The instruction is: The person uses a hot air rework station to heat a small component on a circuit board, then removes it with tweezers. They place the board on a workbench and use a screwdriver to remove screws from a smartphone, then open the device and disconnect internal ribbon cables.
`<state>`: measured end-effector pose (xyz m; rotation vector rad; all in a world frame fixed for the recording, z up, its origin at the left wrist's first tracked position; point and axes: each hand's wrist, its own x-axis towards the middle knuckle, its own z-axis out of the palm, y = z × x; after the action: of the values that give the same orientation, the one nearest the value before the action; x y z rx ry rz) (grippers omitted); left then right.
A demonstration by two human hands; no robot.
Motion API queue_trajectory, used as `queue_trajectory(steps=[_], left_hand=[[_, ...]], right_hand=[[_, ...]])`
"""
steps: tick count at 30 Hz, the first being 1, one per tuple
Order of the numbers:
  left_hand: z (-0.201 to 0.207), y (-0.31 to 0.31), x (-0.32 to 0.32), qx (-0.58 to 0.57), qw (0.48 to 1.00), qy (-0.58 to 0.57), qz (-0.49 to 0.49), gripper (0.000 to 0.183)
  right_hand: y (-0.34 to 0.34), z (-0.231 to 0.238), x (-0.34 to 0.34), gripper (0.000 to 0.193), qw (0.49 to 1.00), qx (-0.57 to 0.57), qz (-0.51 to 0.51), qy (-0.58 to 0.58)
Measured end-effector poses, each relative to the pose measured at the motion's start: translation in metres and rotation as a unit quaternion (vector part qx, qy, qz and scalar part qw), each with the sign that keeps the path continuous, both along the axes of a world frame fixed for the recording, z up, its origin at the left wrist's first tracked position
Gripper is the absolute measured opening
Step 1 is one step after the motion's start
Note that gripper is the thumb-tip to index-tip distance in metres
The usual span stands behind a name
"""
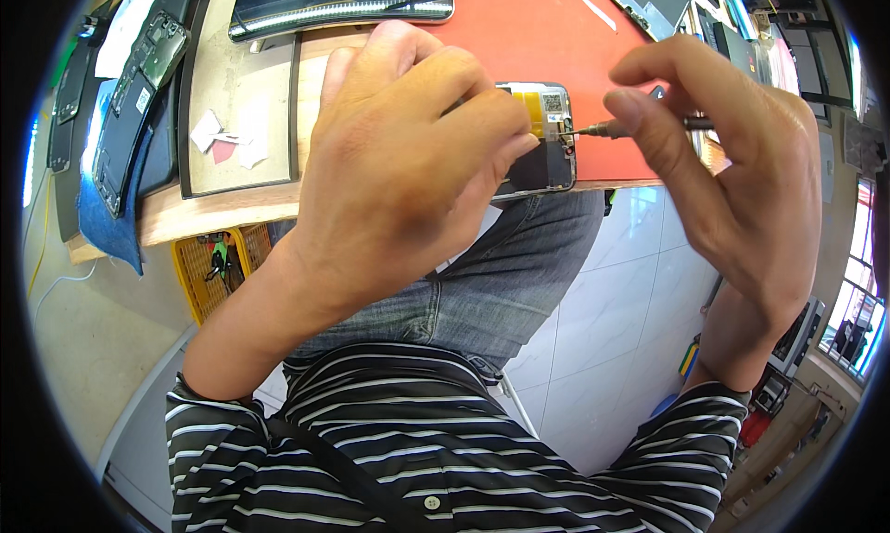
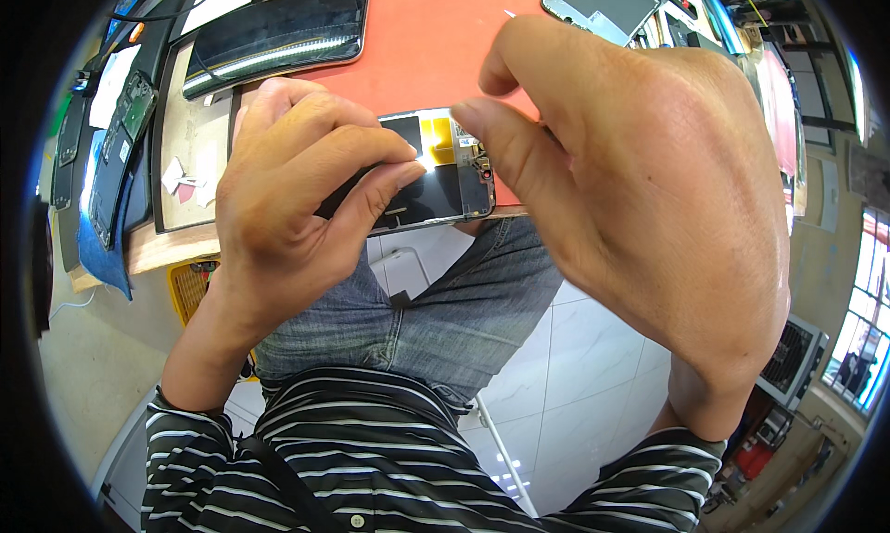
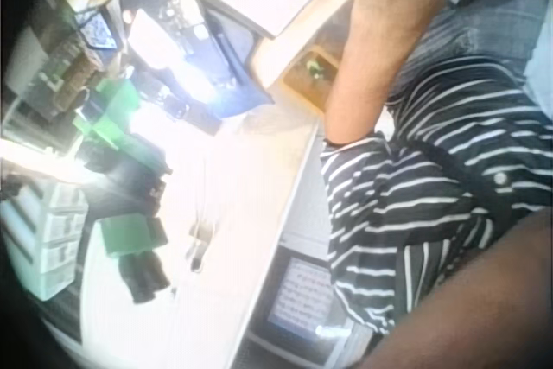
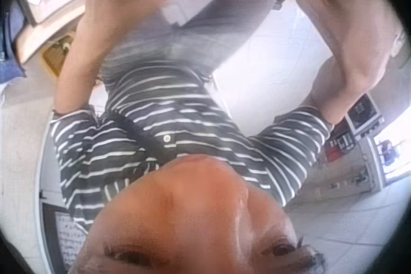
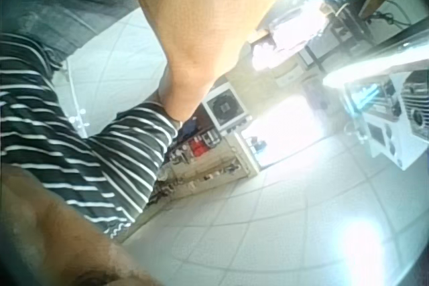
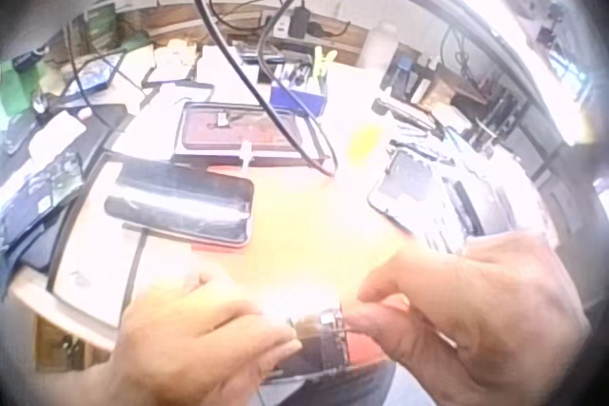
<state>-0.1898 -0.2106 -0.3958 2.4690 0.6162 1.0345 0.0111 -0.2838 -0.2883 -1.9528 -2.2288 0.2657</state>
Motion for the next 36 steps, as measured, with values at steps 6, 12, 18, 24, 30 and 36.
queue_trajectory(steps=[6,12,18,24,30,36], left_hand=[[0.000,-0.001,0.005,-0.007,1.000,-0.002,-0.019,0.012],[0.003,-0.004,0.007,-0.014,0.999,0.027,-0.016,0.015],[0.002,-0.004,0.012,-0.015,1.000,0.015,-0.018,0.021],[0.002,-0.004,0.015,-0.034,0.999,0.014,-0.002,0.020],[0.002,-0.001,0.012,-0.091,0.996,-0.007,-0.011,0.017],[0.006,0.000,0.007,-0.118,0.993,-0.013,-0.015,0.019]], right_hand=[[-0.001,-0.002,0.002,0.023,0.999,0.000,-0.041,0.036],[0.004,-0.007,0.002,0.027,0.997,0.059,0.036,0.029],[-0.001,-0.007,0.008,0.031,0.997,0.028,0.020,0.067],[-0.008,-0.018,0.011,0.035,0.993,0.078,-0.005,0.086],[-0.042,-0.019,0.016,0.037,0.958,0.140,-0.102,0.227],[-0.046,-0.023,0.009,0.041,0.949,0.157,-0.081,0.259]])
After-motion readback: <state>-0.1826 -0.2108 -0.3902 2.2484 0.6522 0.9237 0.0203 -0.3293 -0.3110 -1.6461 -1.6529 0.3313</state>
